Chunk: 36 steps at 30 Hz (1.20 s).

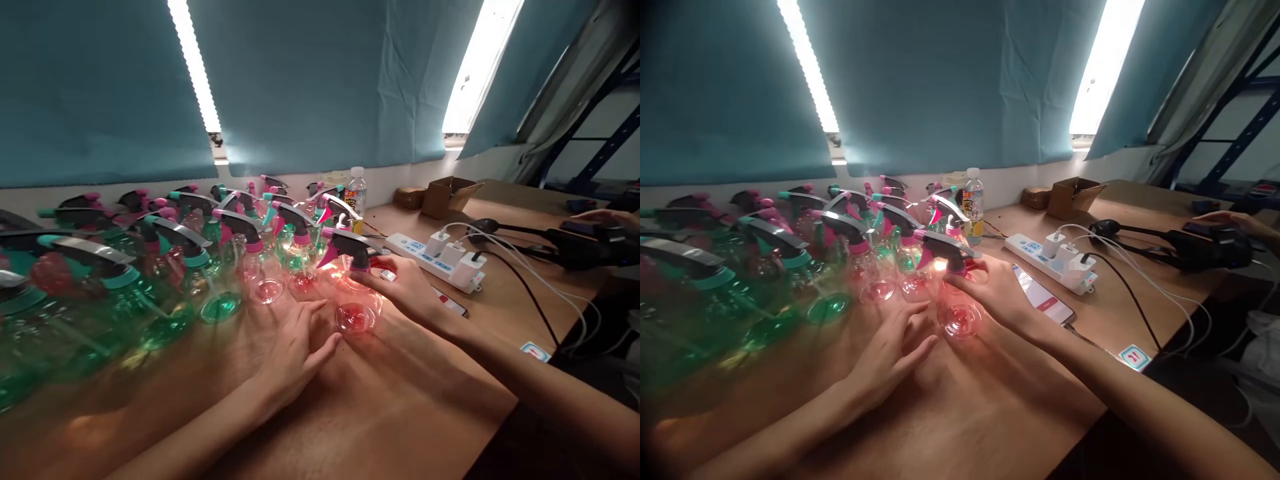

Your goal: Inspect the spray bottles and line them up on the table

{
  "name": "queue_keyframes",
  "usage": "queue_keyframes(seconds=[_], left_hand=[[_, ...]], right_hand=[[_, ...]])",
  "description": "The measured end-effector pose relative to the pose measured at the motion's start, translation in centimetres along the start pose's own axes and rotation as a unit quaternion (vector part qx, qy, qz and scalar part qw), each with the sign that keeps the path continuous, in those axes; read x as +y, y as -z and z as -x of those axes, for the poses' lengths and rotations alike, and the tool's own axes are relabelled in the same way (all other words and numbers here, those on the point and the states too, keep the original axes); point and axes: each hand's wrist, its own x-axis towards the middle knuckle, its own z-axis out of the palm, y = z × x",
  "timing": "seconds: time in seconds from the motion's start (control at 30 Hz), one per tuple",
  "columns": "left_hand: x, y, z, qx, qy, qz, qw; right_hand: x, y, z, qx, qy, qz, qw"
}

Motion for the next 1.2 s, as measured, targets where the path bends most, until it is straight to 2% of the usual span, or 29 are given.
queue_keyframes(seconds=[0.13,0.27,0.37,0.47,0.5,0.57,0.6,0.67,0.77,0.9,1.2], left_hand=[[-0.1,-0.5,-0.1,0.005,0.007,0.025,1.0],[0.2,-1.2,-1.0,0.016,0.016,0.099,0.995],[0.4,-1.2,-1.3,0.028,0.022,0.128,0.991],[0.3,-0.7,-1.0,0.022,0.026,0.142,0.989],[0.1,-0.5,-0.7,0.013,0.029,0.162,0.986],[-0.2,0.1,-0.1,-0.011,0.041,0.217,0.975],[-0.4,0.4,0.2,-0.019,0.049,0.238,0.97],[-0.6,1.0,0.9,-0.022,0.066,0.228,0.971],[-1.0,1.9,1.6,-0.017,0.082,0.151,0.985],[-1.1,2.6,2.0,-0.018,0.074,0.096,0.992],[-1.6,2.4,1.4,-0.013,0.053,0.079,0.995]], right_hand=[[0.1,-0.9,0.5,-0.027,-0.028,-0.082,0.996],[-0.4,-1.7,0.9,-0.079,0.017,-0.119,0.99],[-0.6,-1.2,0.9,-0.149,0.036,-0.145,0.978],[0.6,0.4,0.2,-0.194,-0.002,-0.14,0.971],[1.3,0.9,-0.2,-0.168,-0.03,-0.112,0.979],[3.1,1.6,-1.3,-0.044,-0.067,-0.027,0.996],[4.0,1.6,-1.9,-0.008,-0.077,-0.006,0.997],[5.4,1.1,-3.1,0.023,-0.091,0.017,0.995],[6.2,-0.6,-4.8,0.01,-0.093,0.024,0.995],[6.0,-2.2,-6.4,-0.018,-0.077,0.024,0.997],[7.8,-2.2,-8.7,-0.078,-0.058,0.026,0.995]])
